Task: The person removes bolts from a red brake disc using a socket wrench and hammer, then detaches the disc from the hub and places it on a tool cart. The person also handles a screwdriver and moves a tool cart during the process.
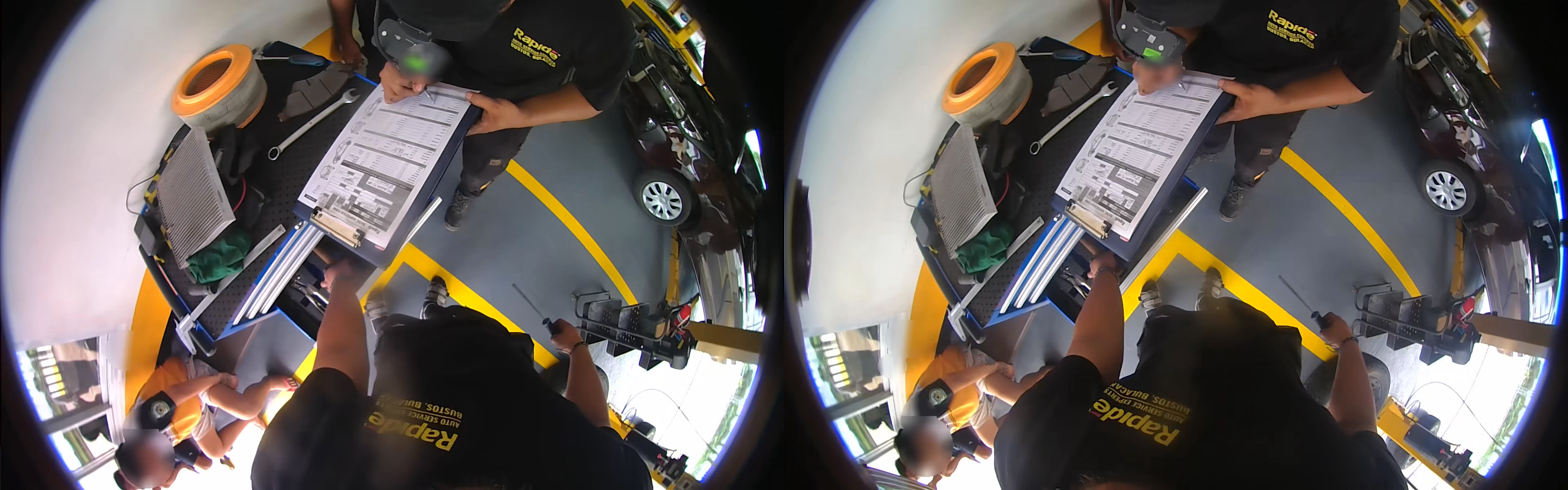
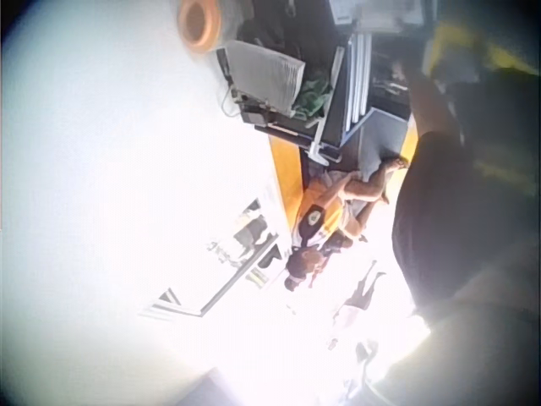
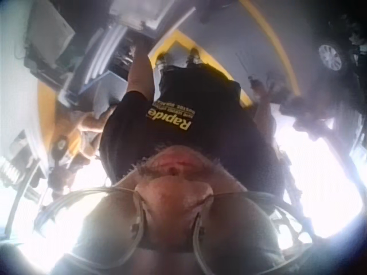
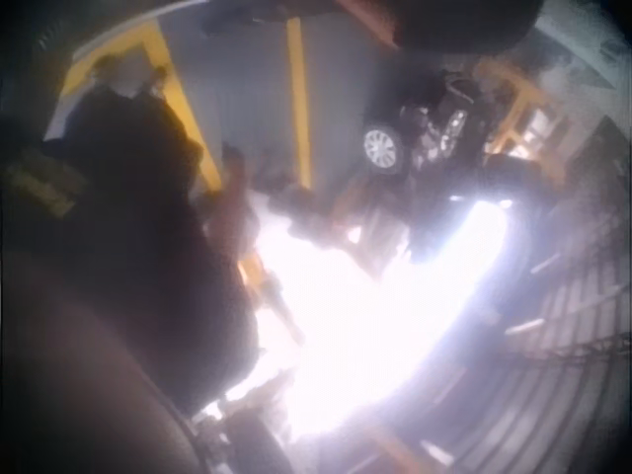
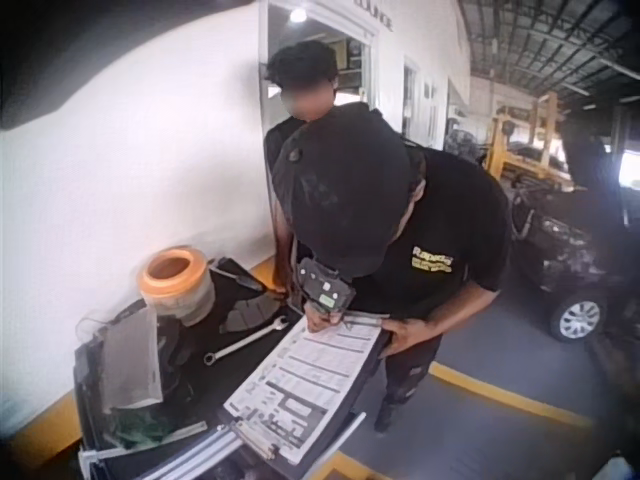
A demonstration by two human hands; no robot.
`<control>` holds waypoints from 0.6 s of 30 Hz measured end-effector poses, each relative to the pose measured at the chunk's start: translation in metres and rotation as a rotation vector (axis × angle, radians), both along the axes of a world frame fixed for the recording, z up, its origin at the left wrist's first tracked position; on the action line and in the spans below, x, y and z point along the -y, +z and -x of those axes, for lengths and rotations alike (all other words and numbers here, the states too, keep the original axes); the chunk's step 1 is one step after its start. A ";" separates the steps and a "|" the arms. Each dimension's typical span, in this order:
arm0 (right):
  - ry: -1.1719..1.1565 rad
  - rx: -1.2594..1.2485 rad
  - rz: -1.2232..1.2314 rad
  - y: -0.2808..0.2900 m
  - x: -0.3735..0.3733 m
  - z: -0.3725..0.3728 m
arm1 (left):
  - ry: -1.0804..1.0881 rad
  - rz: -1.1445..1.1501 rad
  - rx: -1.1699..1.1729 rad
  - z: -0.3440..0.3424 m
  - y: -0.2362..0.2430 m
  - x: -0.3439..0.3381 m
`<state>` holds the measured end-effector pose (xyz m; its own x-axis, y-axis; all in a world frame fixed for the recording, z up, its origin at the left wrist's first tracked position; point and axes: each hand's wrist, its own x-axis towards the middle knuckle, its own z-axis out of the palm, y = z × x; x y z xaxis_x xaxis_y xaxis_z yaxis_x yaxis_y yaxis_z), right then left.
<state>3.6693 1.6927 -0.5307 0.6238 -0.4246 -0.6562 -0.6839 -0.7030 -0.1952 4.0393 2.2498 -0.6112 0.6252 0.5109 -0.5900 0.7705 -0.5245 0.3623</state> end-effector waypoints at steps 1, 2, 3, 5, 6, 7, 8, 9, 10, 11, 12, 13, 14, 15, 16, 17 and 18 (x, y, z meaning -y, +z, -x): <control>0.003 -0.052 0.008 0.013 -0.005 0.002 | 0.052 0.119 0.005 0.005 -0.058 -0.030; -0.005 -0.109 0.001 0.016 -0.020 0.005 | 0.096 0.226 0.014 0.006 -0.112 -0.057; 0.002 -0.169 -0.014 0.015 -0.027 0.006 | 0.156 0.328 0.017 0.011 -0.157 -0.082; -0.098 -0.161 -0.002 -0.024 -0.059 0.044 | 0.323 0.566 0.125 0.024 -0.093 -0.047; -0.122 -0.153 0.001 -0.031 -0.069 0.053 | 0.296 0.639 0.148 0.037 -0.086 -0.048; -0.137 -0.125 0.009 -0.035 -0.081 0.053 | 0.264 0.713 0.180 0.043 -0.079 -0.047; -0.152 -0.093 0.022 -0.038 -0.089 0.052 | 0.442 0.748 0.181 0.049 -0.064 -0.031; -0.167 -0.050 0.047 -0.042 -0.095 0.041 | 0.618 0.796 0.188 0.047 -0.048 -0.008; -0.140 -0.047 0.067 -0.042 -0.101 0.034 | 0.653 0.770 0.211 0.055 -0.044 0.008; -0.137 -0.048 0.039 -0.037 -0.109 0.020 | 0.685 0.742 0.233 0.062 -0.043 0.017; -0.146 -0.058 0.043 -0.025 -0.121 0.000 | 0.680 0.760 0.240 0.067 -0.040 0.020; -0.154 -0.071 0.052 -0.009 -0.129 -0.019 | 0.679 0.780 0.242 0.074 -0.035 0.021; -0.093 -0.027 0.057 0.001 -0.128 -0.028 | 0.681 0.810 0.241 0.083 -0.029 0.023; -0.084 0.059 0.039 -0.007 -0.140 -0.026 | 0.625 0.753 0.236 0.079 -0.020 0.021; -0.032 0.112 0.049 -0.003 -0.139 -0.037 | 0.624 0.704 0.210 0.082 -0.017 0.019; -0.021 0.098 0.068 0.011 -0.138 -0.056 | 0.637 0.755 0.234 0.090 -0.022 0.019; -0.032 0.103 0.064 0.017 -0.148 -0.069 | 0.622 0.793 0.274 0.098 -0.025 0.017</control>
